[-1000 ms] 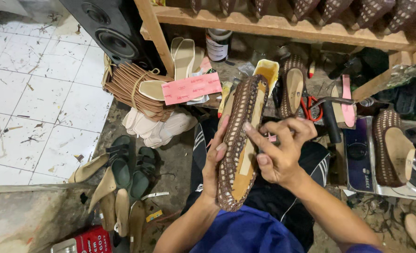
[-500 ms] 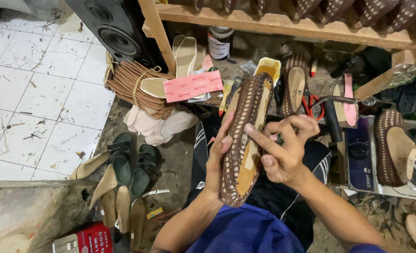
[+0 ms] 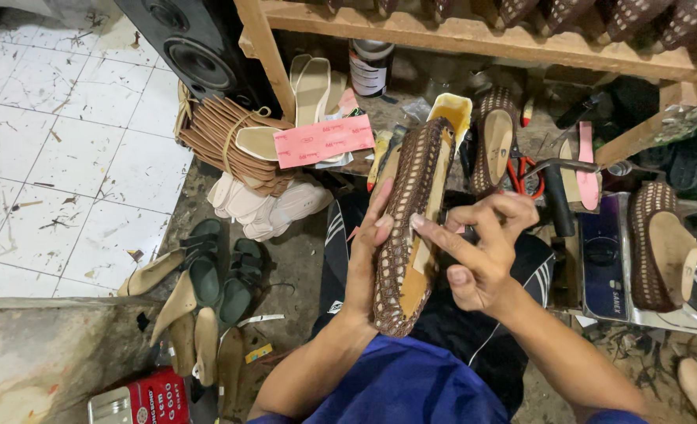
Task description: The person holds a woven shoe upper and applies yellow glue from a container along the sole edge, pressing and smoothing the glued edge with their fingers. They rotate the shoe to reach different sections, briefly set it near a small burner, and continue coating the edge by hand.
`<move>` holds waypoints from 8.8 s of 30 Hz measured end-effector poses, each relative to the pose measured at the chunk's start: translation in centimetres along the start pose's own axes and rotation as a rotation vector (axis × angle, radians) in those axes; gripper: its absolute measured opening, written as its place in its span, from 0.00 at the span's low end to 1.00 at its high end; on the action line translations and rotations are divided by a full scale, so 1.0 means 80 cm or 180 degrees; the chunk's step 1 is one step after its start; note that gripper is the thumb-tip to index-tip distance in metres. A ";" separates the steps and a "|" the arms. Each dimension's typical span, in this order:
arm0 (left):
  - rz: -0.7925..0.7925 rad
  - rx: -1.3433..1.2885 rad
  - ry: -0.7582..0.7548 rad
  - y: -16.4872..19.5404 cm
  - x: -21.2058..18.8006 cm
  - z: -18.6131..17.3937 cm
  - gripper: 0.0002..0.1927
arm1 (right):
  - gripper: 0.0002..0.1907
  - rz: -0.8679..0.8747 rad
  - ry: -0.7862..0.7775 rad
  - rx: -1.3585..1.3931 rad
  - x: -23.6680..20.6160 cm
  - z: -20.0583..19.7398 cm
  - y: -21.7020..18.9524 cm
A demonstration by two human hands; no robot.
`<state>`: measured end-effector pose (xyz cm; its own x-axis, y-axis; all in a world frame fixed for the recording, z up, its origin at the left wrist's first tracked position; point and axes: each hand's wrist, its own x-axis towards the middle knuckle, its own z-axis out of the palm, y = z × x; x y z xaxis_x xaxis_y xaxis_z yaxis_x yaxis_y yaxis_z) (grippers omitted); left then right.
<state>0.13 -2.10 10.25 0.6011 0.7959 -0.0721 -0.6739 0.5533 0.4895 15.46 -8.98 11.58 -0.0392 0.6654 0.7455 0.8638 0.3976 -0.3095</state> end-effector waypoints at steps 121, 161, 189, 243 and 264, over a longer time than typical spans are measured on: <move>0.0036 0.2240 -0.0803 0.005 -0.009 -0.075 0.62 | 0.34 0.3432 0.2475 0.5543 -0.039 0.077 0.137; 0.3330 0.3270 -0.0878 -0.016 0.030 -0.085 0.41 | 0.37 0.0933 -0.0409 0.1178 0.012 0.014 -0.037; 0.3127 0.3416 -0.1185 0.002 0.020 -0.062 0.45 | 0.33 0.0189 0.0013 0.0146 0.010 0.008 -0.018; 0.2490 0.3096 -0.1250 -0.005 0.012 -0.061 0.44 | 0.22 -0.0497 -0.0121 -0.0117 0.013 -0.008 -0.005; 0.2125 0.3363 -0.1187 0.000 0.001 -0.062 0.53 | 0.19 -0.0626 -0.0134 -0.0248 0.020 -0.010 0.001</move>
<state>-1.99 -0.83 5.95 0.4808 0.6303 0.6095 -0.3281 -0.5153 0.7917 15.84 -8.40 13.17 -0.2305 0.6063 0.7611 0.8736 0.4734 -0.1125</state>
